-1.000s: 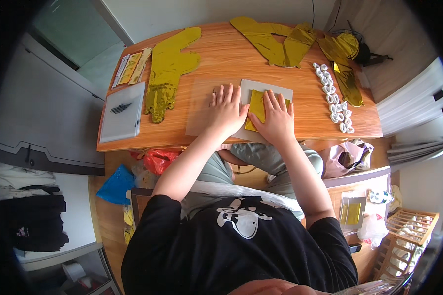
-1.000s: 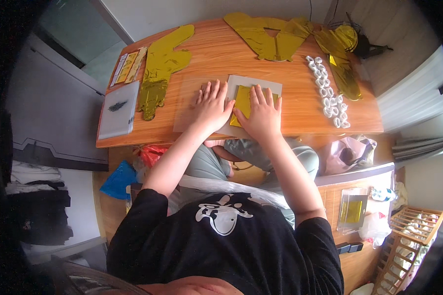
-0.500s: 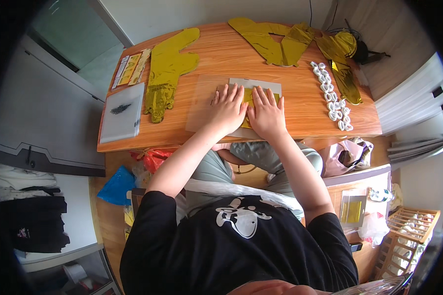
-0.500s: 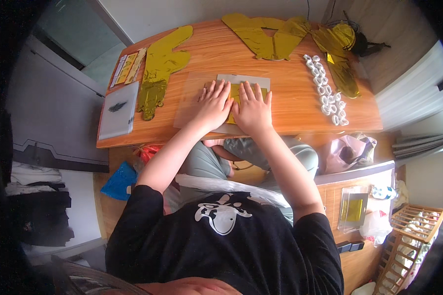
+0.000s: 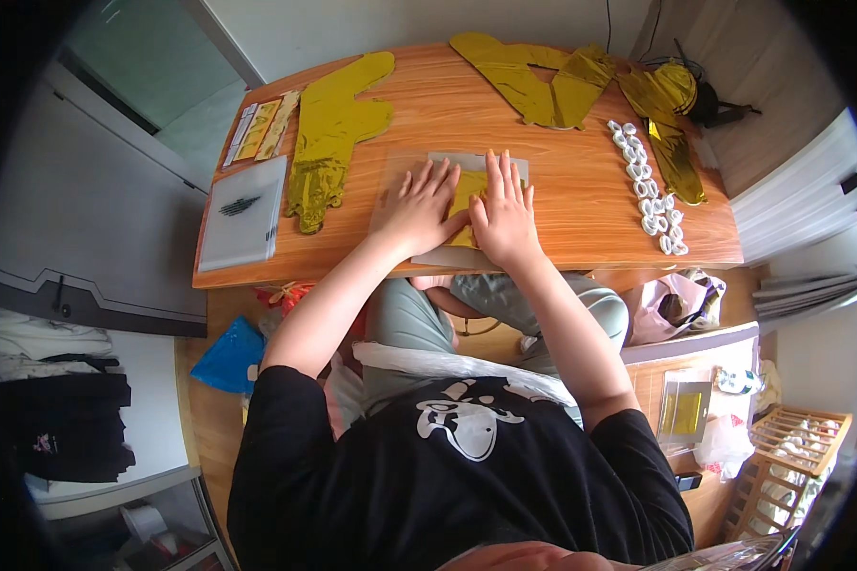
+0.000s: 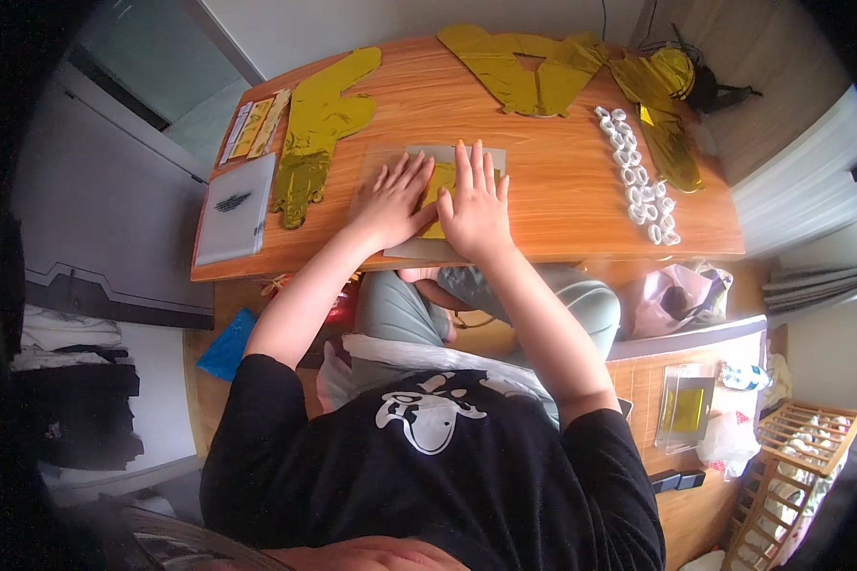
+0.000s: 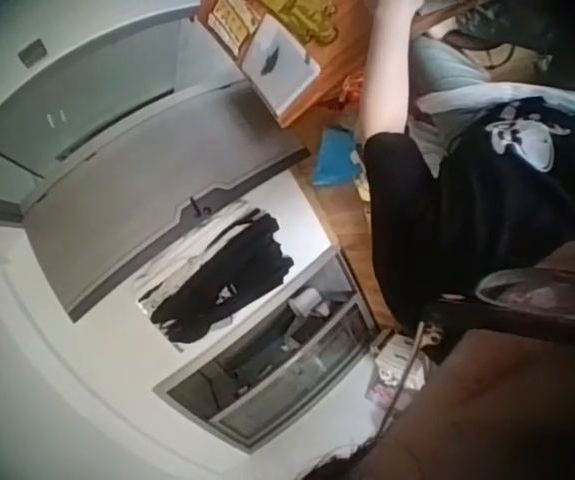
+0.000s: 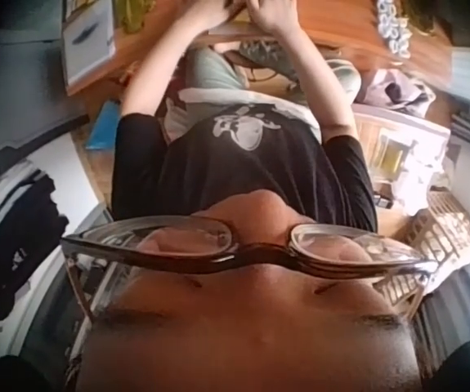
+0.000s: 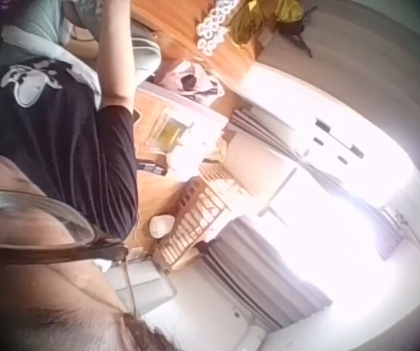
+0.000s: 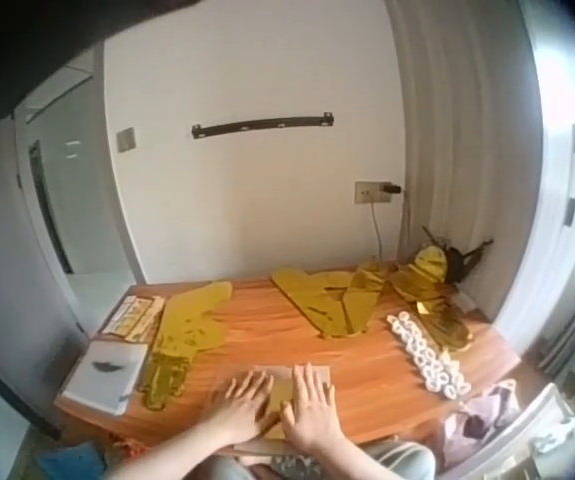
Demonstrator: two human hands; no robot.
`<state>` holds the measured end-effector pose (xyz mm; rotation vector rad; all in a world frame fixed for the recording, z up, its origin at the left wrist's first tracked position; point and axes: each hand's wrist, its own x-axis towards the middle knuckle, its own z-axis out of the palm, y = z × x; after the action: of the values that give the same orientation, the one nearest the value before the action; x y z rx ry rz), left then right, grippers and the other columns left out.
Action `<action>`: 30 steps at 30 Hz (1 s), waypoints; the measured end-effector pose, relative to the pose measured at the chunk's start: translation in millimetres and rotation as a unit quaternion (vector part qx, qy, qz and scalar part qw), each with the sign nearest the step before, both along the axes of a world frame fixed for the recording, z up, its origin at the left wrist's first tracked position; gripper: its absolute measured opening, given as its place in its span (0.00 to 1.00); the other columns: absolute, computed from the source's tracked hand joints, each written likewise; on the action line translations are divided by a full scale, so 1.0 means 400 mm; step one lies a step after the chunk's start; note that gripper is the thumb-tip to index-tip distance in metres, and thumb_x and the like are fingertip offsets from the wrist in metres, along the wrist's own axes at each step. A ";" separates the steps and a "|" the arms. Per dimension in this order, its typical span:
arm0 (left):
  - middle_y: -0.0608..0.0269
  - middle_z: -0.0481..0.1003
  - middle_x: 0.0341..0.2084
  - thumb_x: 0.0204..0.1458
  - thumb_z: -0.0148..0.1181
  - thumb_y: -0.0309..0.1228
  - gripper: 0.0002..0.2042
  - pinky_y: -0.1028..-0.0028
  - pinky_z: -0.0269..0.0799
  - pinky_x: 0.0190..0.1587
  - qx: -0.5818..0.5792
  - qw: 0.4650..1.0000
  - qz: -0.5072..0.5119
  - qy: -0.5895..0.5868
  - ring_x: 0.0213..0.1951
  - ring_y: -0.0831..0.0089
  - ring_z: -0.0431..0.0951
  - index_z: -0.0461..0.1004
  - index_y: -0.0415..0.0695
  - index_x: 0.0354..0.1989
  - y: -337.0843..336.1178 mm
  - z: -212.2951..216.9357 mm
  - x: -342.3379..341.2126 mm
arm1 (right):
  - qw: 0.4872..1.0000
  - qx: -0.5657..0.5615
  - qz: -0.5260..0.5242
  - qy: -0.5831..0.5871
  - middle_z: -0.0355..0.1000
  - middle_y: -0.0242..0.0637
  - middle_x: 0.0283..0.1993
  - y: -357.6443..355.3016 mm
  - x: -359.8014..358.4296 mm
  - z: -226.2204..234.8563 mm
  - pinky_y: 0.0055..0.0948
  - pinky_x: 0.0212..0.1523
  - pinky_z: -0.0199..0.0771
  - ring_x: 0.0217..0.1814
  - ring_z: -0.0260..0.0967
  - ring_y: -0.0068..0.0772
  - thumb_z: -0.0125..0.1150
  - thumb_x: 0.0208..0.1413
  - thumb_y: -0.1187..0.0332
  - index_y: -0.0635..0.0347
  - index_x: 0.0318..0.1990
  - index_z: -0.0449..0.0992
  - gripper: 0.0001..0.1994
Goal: Folding gold foil materials and inserting them into plastic sleeves with cardboard backings.
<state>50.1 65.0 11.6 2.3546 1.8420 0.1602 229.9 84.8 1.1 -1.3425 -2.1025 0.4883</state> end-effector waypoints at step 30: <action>0.48 0.49 0.76 0.66 0.43 0.57 0.34 0.40 0.38 0.74 0.060 0.998 -0.017 -0.006 0.76 0.44 0.43 0.52 0.52 0.76 0.009 -0.035 -0.020 | 0.983 0.059 0.124 -0.120 0.70 0.30 0.67 -0.052 0.097 0.024 0.67 0.76 0.37 0.77 0.55 0.44 0.57 0.65 0.62 0.50 0.61 0.77 0.19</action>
<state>42.3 68.6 -2.2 2.4568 1.8347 0.2875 268.7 64.2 10.6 -1.1254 -2.4727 0.3072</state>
